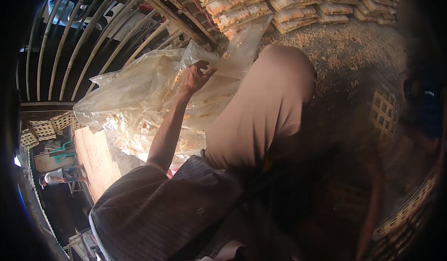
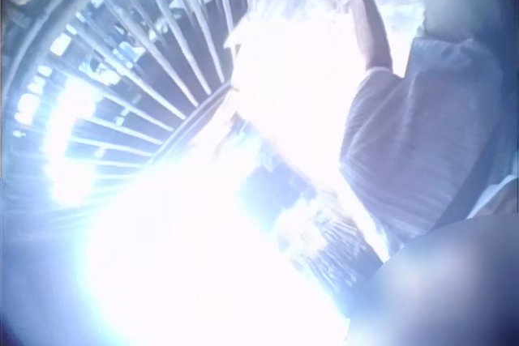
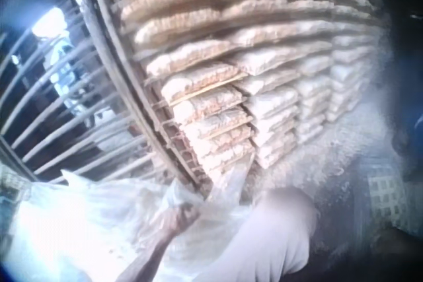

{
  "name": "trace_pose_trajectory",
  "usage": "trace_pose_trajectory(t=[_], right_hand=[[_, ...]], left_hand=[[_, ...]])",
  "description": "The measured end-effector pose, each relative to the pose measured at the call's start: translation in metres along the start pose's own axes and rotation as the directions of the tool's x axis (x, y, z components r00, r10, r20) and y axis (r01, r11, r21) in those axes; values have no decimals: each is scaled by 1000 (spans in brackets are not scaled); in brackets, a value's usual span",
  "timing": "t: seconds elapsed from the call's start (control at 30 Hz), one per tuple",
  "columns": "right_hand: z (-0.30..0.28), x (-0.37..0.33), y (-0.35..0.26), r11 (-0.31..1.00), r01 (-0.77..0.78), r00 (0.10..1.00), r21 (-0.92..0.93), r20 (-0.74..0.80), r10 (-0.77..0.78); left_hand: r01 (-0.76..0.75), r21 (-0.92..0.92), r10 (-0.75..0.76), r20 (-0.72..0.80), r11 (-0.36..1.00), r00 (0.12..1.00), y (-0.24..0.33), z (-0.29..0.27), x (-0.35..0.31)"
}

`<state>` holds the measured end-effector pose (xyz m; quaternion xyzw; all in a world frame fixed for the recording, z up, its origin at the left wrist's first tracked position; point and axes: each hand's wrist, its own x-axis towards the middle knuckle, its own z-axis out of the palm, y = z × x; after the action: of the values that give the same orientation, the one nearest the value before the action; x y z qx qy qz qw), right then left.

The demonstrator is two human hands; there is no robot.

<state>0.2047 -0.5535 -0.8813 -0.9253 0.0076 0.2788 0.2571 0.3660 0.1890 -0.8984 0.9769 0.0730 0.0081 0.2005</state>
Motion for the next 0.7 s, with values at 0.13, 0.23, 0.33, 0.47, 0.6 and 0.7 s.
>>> trace_pose_trajectory(t=[0.13, 0.23, 0.33, 0.47, 0.6, 0.7], right_hand=[[-36, -7, -91, 980, -197, 980, -41, -8, 196], [-72, -34, -144, 975, -144, 986, -170, -111, 126], [-99, -38, -176, 952, -111, 991, -287, -102, 85], [-120, -35, -204, 978, -19, 991, -208, -131, -9], [-133, -34, -223, 983, 81, 976, -162, -187, -111], [-135, -31, -243, 989, 111, 961, -95, -243, -131]], left_hand=[[-33, 233, 9, 106, 972, 994, 29, 19, 33], [-111, -8, 110, 190, 994, 976, 81, 30, 38], [-380, -310, 441, 154, 871, 884, 131, 19, 31], [-493, -609, 742, 255, 621, 620, 199, -12, 50], [-623, -558, 810, 541, 548, 228, 296, -28, 90], [-684, -473, 766, 611, 556, 200, 351, -65, 99]])
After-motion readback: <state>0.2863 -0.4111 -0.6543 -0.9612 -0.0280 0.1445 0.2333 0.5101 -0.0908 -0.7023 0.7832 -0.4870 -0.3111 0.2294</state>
